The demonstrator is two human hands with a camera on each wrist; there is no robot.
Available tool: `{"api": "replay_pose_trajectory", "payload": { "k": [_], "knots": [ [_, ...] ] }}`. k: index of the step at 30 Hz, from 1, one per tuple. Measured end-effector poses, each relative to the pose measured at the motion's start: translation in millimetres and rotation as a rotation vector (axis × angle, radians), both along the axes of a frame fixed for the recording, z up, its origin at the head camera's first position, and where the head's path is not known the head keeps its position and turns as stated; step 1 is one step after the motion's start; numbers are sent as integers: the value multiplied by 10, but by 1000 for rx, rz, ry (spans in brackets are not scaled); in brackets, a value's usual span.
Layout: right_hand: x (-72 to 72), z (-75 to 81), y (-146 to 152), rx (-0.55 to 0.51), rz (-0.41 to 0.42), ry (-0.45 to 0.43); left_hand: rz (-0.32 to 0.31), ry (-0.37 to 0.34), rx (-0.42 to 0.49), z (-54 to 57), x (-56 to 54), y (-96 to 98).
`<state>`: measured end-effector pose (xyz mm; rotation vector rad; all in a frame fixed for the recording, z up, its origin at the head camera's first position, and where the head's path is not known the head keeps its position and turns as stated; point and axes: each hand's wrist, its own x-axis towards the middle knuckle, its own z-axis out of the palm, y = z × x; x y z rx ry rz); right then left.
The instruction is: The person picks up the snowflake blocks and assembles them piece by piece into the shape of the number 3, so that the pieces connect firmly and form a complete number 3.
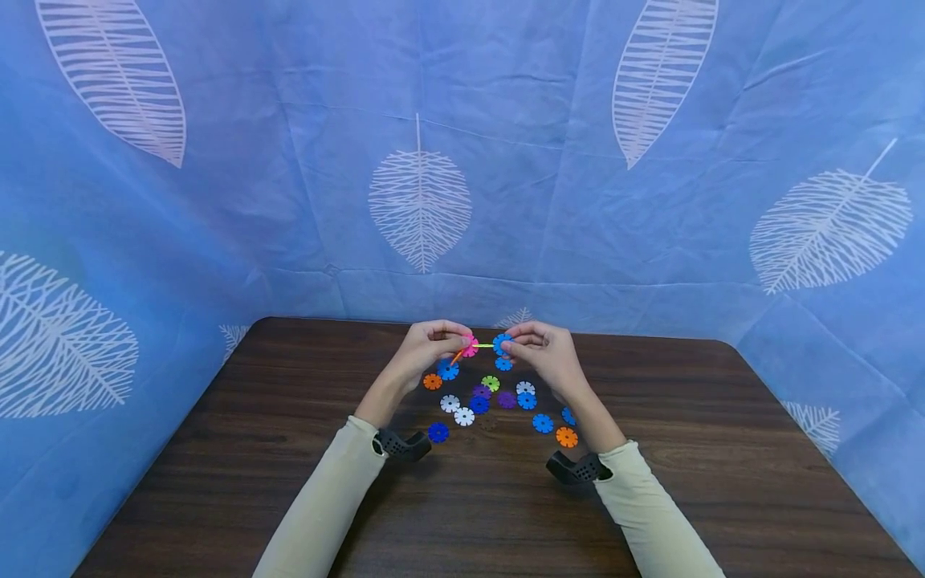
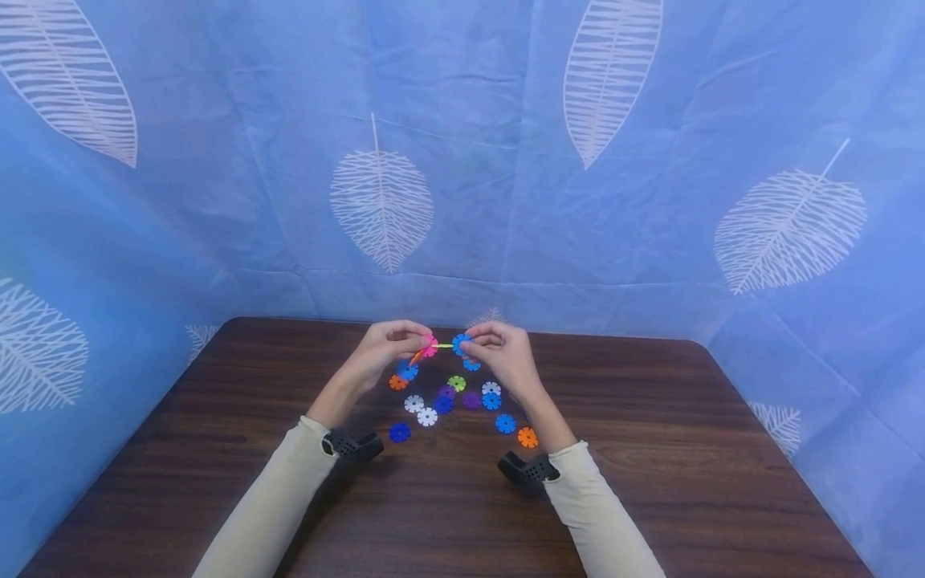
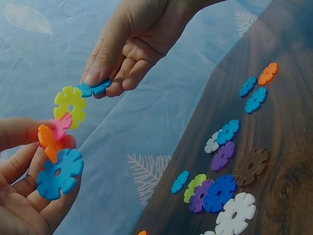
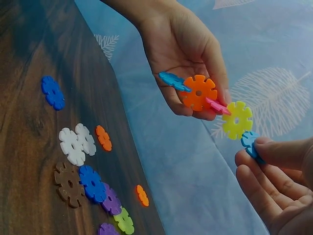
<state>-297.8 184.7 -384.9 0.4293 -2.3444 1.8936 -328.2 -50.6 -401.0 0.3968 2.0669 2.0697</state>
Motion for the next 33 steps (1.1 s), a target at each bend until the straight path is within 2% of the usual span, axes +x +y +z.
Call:
{"api": "replay_pose_trajectory", "payload": {
  "k": [8, 13, 18, 24, 33],
  "knots": [
    [21, 15, -5, 11, 20, -28, 42, 13, -16, -10, 10, 41],
    [31, 21, 0, -2, 31, -34, 28, 11, -17, -17, 11, 45],
    [36, 27, -3, 4, 24, -7, 7, -25, 7, -4, 16, 31],
    [35, 23, -16, 3, 16, 24, 19, -51, -7, 17, 32, 16],
    [50, 13, -22, 44, 8, 41, 3, -35, -34, 23, 57, 24]
  ]
}}
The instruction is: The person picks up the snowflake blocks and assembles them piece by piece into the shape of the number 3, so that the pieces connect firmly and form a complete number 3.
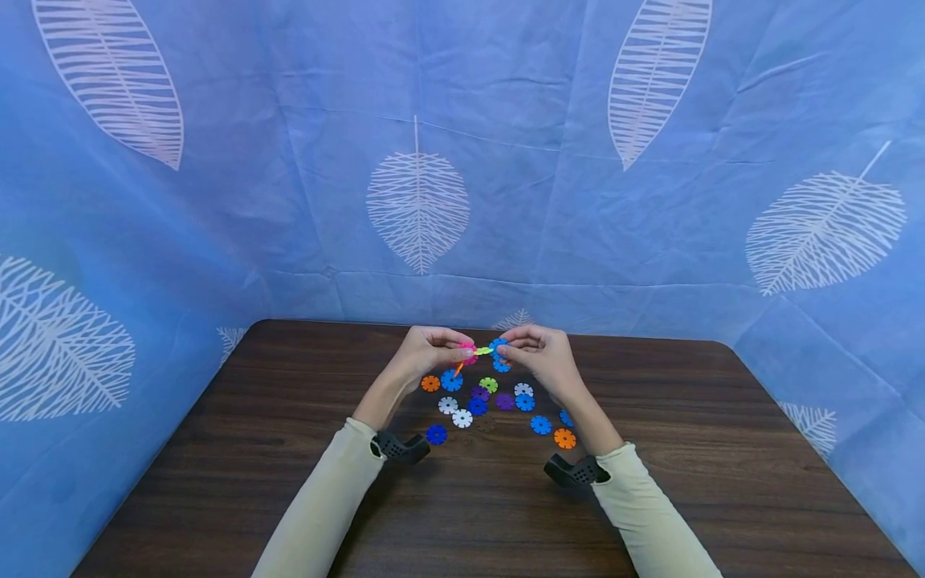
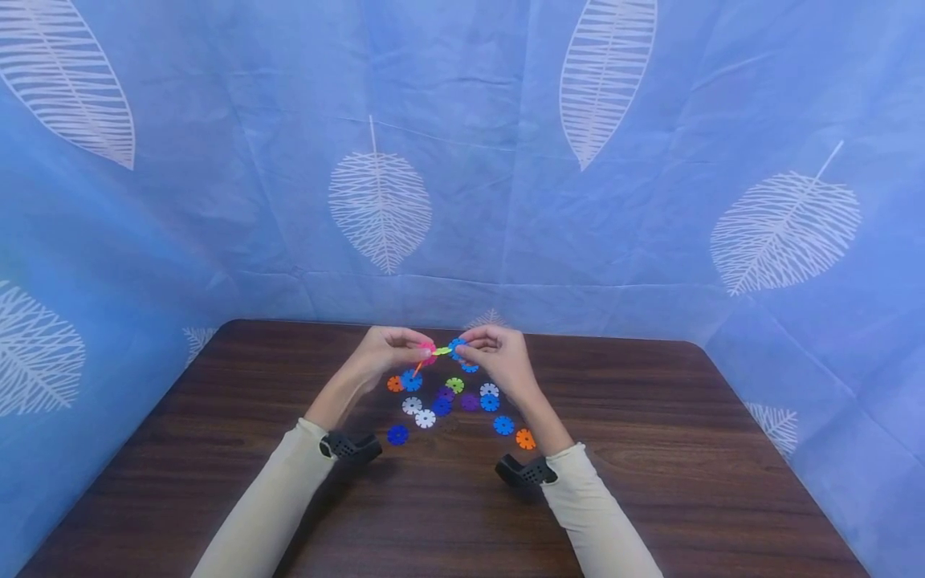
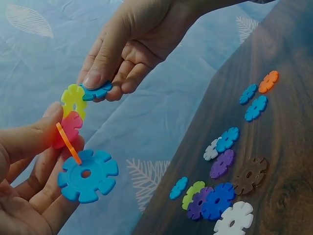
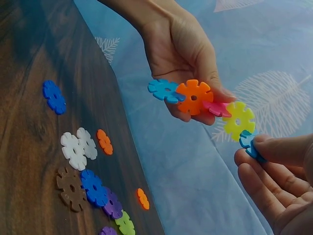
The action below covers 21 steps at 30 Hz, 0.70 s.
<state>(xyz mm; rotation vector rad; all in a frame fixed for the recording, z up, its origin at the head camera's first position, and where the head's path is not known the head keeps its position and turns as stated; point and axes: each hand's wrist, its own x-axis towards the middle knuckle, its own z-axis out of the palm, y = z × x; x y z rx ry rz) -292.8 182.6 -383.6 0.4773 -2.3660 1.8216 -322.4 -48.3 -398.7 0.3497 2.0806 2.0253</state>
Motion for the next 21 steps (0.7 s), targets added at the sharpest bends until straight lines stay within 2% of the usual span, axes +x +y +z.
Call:
{"api": "replay_pose_trajectory", "payload": {
  "k": [7, 12, 21],
  "knots": [
    [13, 9, 13, 15, 19, 8, -9, -22, 4, 6, -2, 13],
    [18, 20, 16, 35, 14, 16, 15, -48, 9, 13, 10, 27],
    [15, 28, 5, 73, -2, 81, 39, -12, 28, 32, 22, 66]
  ]
}}
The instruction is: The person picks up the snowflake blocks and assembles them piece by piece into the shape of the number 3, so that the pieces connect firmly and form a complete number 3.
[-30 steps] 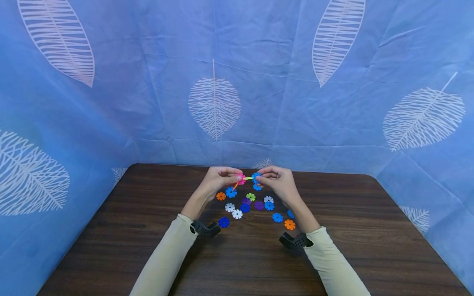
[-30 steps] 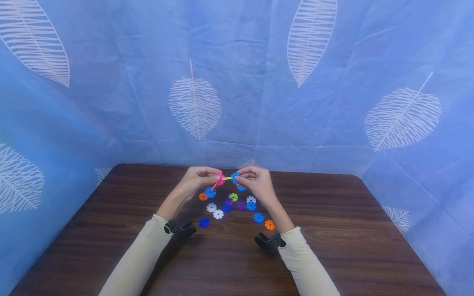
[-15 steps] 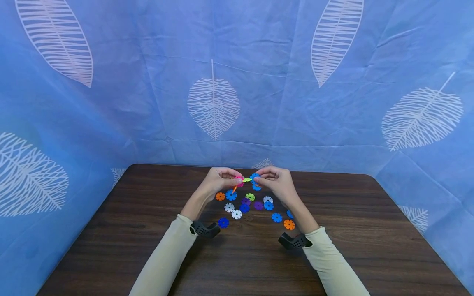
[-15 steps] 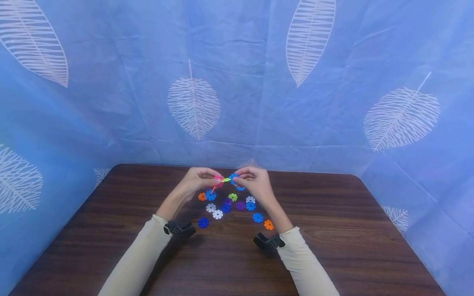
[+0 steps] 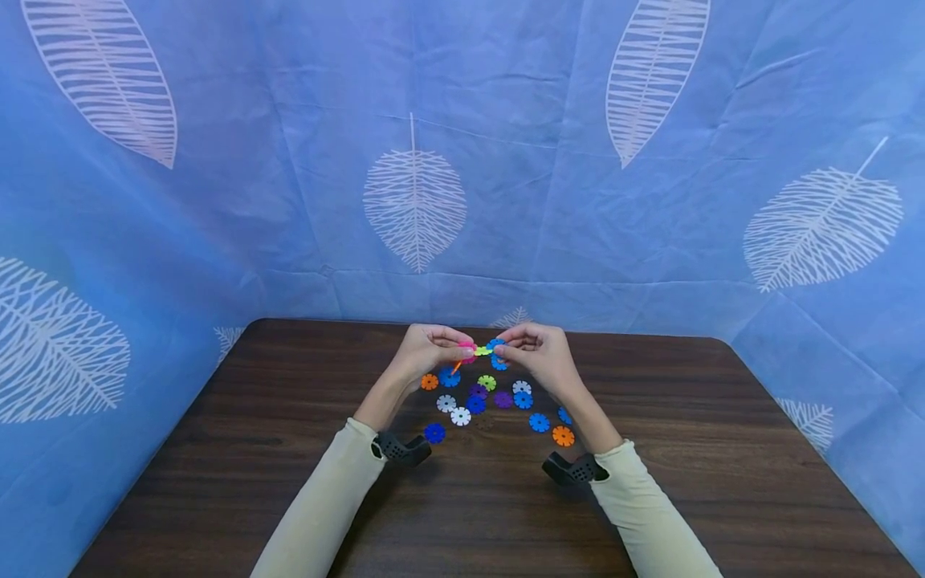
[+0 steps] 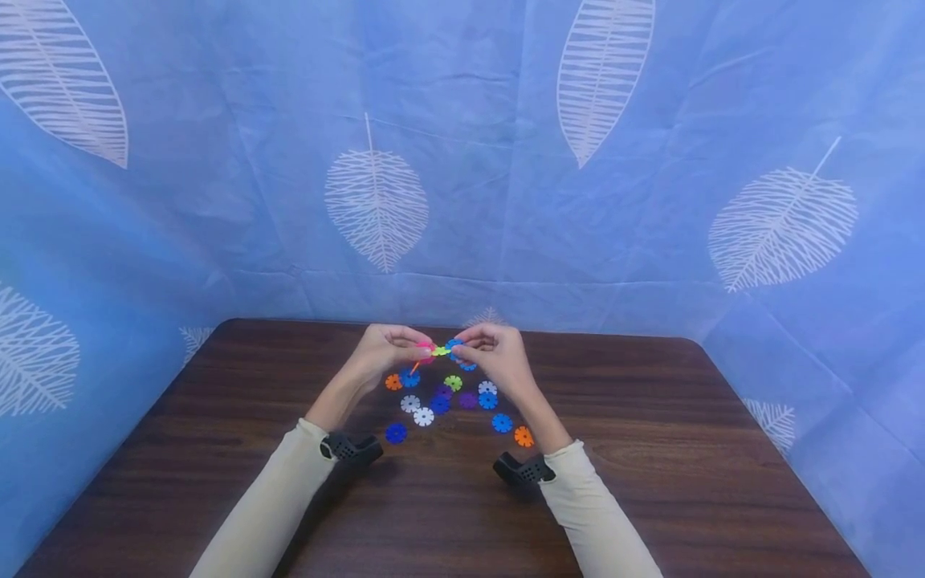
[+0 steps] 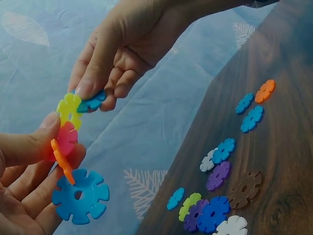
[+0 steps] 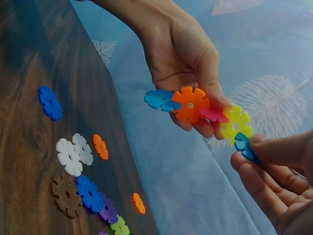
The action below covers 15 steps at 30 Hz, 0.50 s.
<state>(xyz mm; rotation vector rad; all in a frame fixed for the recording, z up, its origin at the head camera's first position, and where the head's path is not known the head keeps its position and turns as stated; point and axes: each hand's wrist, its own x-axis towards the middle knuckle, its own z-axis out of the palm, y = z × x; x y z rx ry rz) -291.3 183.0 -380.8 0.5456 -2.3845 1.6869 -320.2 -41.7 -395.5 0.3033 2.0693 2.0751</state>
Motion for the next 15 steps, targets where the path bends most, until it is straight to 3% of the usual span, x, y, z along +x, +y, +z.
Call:
{"api": "replay_pose_trajectory", "payload": {
  "k": [5, 15],
  "knots": [
    [-2, -5, -17, -25, -13, 32, -4, 16, 30, 13, 12, 14],
    [-2, -5, -18, -74, -40, 13, -85, 22, 61, 12, 15, 9]
  ]
}}
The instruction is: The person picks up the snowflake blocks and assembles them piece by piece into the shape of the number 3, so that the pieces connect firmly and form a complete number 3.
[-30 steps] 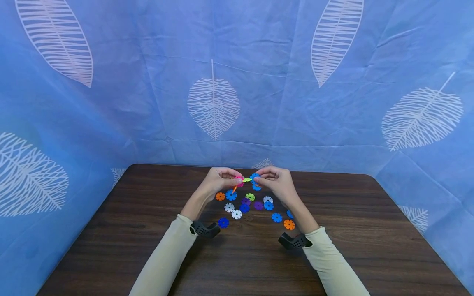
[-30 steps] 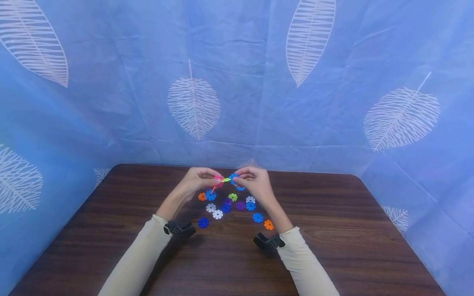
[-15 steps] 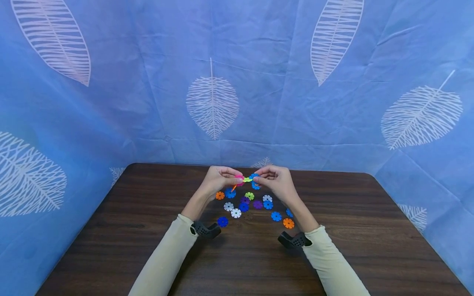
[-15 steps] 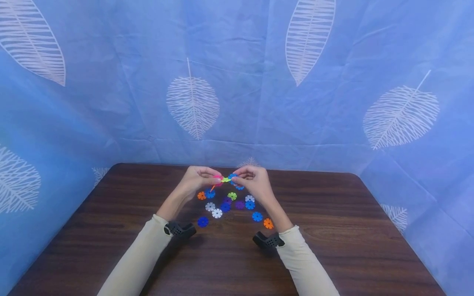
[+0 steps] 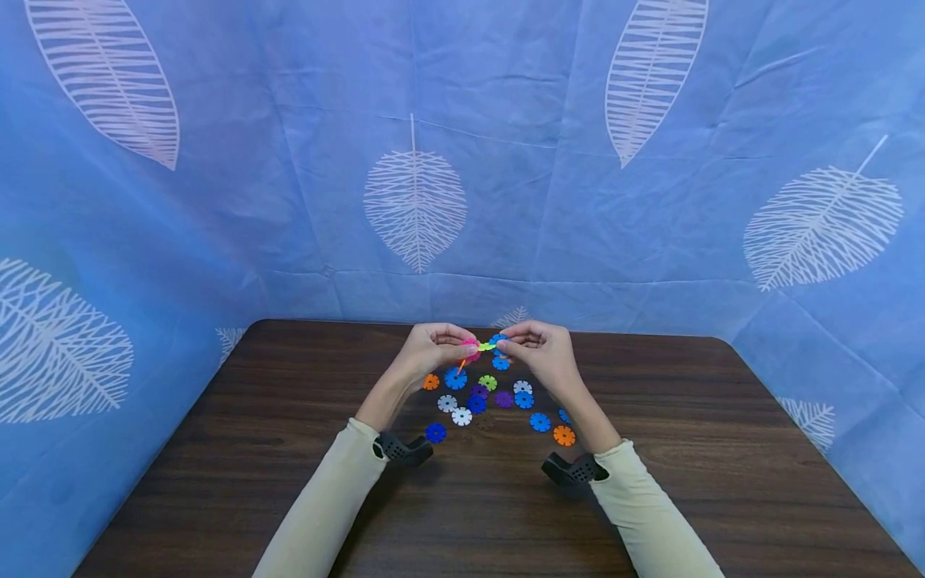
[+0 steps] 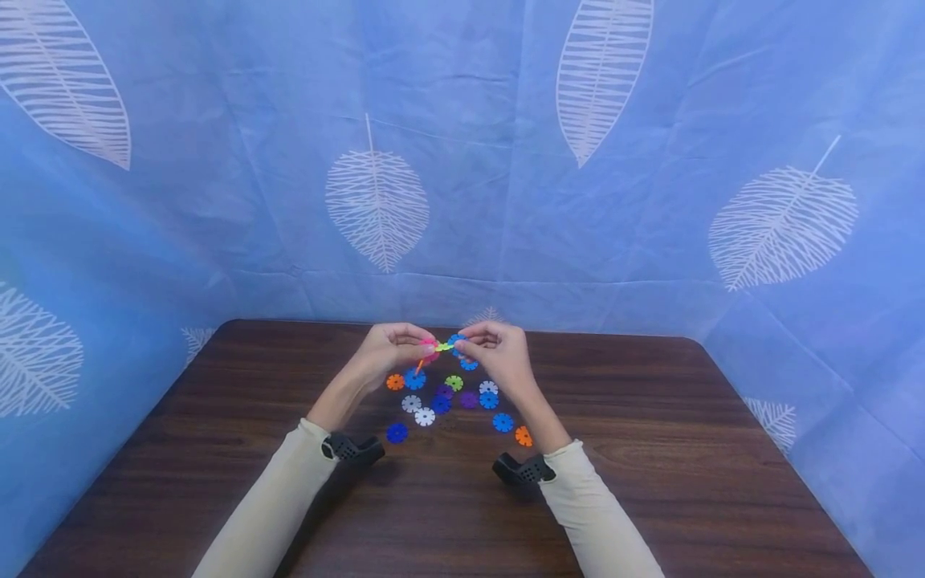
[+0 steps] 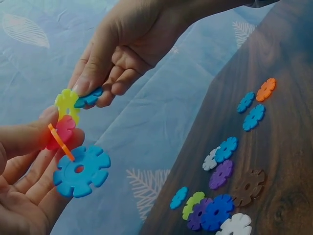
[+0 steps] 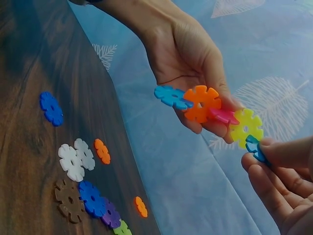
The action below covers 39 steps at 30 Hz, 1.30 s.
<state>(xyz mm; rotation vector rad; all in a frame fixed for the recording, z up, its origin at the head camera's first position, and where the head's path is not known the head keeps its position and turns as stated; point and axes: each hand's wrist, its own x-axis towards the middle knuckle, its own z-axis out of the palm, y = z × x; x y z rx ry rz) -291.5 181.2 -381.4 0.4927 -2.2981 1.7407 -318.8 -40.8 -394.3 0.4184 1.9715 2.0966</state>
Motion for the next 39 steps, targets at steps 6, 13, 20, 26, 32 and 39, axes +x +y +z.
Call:
{"api": "replay_pose_trajectory", "payload": {
  "k": [6, 13, 20, 26, 32, 39],
  "knots": [
    [7, 15, -6, -14, 17, -23, -50, 26, -56, 8, -24, -55],
    [12, 2, -11, -24, 19, -45, -105, 26, -74, -3, -30, -43],
    [18, -14, -42, -63, 19, -47, -148, 31, -13, -13, 8, 54],
    [15, -15, -52, -55, 7, -25, -151, 22, -23, -19, 34, 106],
    [6, 18, -48, -50, 50, -73, -117, 18, -27, -46, 18, 118],
    [1, 64, 45, 82, 110, -161, -72, -28, 11, -62, -37, 101]
  ]
}}
